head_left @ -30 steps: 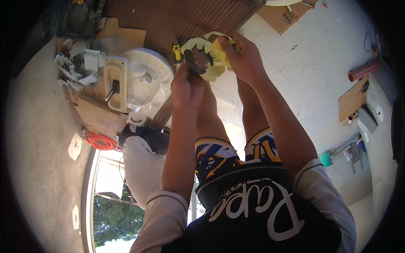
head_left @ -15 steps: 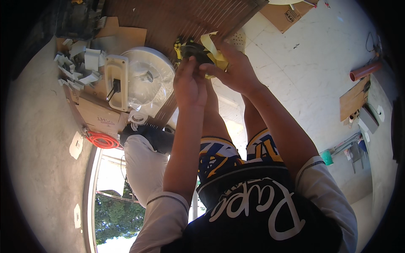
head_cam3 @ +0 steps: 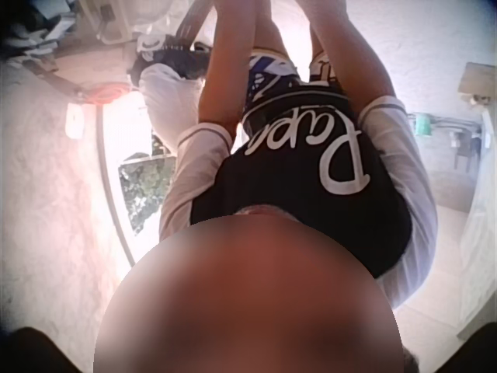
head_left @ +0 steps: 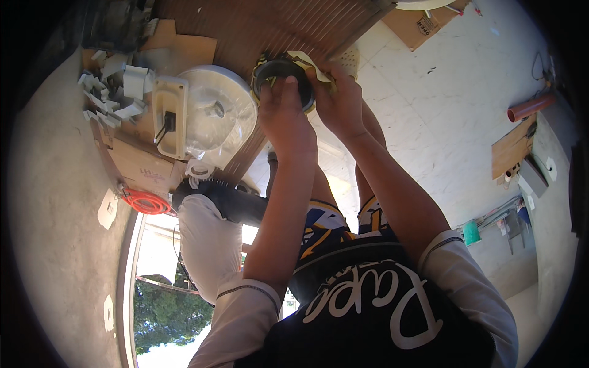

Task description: The person carries a white ceramic toilet bowl into a tiled bathroom and positions it over the floor flange. They then kneel to align the bowl with the wall and floor connections while another person works nearby.

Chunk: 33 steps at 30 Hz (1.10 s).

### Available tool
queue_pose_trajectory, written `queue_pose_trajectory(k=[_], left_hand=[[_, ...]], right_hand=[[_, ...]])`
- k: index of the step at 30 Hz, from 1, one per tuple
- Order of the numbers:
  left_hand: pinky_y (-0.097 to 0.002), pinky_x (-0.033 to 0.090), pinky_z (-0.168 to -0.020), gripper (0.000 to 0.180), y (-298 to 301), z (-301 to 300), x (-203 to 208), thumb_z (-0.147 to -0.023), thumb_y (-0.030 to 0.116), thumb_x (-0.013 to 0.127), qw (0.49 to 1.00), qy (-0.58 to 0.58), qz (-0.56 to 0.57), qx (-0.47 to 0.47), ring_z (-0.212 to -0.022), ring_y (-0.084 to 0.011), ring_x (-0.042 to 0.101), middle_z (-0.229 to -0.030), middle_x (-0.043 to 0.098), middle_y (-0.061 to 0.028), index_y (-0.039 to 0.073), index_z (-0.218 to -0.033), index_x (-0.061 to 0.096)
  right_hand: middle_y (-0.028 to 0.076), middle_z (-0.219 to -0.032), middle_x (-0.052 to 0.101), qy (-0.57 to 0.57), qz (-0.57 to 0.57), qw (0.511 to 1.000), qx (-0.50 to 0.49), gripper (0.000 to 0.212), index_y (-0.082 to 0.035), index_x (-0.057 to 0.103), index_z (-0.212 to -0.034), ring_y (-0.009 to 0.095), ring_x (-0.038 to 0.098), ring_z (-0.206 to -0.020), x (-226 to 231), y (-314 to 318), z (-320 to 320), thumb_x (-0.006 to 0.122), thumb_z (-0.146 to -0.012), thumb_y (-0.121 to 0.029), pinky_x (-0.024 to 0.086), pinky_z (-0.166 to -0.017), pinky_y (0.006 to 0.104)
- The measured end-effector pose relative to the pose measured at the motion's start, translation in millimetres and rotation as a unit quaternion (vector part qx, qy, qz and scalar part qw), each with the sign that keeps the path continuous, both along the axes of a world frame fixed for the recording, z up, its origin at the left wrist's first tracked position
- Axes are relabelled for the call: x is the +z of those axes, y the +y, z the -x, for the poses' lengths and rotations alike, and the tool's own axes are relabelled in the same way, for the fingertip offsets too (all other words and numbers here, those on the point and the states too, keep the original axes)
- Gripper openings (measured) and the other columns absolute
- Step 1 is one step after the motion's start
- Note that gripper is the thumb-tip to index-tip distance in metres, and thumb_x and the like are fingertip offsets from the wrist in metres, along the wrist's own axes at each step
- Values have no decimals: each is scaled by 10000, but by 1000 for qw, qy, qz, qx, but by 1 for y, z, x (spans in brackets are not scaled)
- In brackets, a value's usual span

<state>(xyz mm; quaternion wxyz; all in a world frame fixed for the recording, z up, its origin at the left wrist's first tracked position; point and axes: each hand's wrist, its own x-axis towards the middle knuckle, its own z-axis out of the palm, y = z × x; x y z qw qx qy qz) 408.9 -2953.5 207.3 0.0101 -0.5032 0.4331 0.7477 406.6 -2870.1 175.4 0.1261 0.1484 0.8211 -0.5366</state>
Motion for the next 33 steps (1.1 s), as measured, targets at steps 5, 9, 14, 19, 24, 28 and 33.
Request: queue_pose_trajectory(k=[5,9,14,19,24,28,33], left_hand=[[-199,450,-728,312,-3,-6,-5,-867,14,600,999,6,22,-29,-863,-84,566,-902,604,-47,-49,-1153,491],[-205,467,-740,303,-7,-11,-4,-868,20,600,1000,-5,0,-1,-868,-97,569,-953,591,-68,-51,-1142,492],[-215,487,-791,339,-15,-10,-1,-869,22,594,998,-8,-37,47,-904,-125,576,-1017,571,-91,-73,-1172,473],[-191,473,-717,315,-11,-9,3,-862,20,609,999,20,-10,49,-819,-89,562,-958,579,-63,-69,-1138,485],[-167,449,-667,311,-12,-9,3,-860,19,616,999,26,0,32,-723,-52,538,-899,588,-35,-57,-1133,489],[-168,451,-681,324,-13,-7,6,-863,17,610,999,18,5,48,-742,-58,544,-902,589,-40,-54,-1151,479],[-175,453,-712,338,-11,-6,8,-873,36,606,999,7,5,44,-799,-72,556,-905,594,-47,-53,-1169,469]], right_hand=[[159,-741,635,-14,13,1000,-19,220,-6,540,-894,306,640,-680,-4,-6,1,628,-876,-207,477,-582,349],[149,-737,626,-58,35,998,12,235,-4,539,-902,297,631,-681,-2,-5,1,627,-880,-221,473,-587,343],[142,-847,633,-28,38,996,78,230,-4,556,-957,289,644,-784,3,-3,-2,638,-871,-201,483,-642,322],[148,-839,633,33,8,998,62,207,-4,561,-968,296,651,-812,-1,-8,-3,626,-877,-178,487,-647,332],[154,-737,617,-36,21,999,11,209,1,556,-951,297,641,-728,0,-12,3,612,-888,-191,480,-608,340],[162,-748,611,-36,33,998,47,213,0,548,-919,305,619,-699,7,-7,3,614,-888,-200,467,-602,350],[184,-814,608,-26,26,998,50,184,-7,541,-922,332,609,-740,10,-8,-3,603,-890,-177,456,-626,364]])
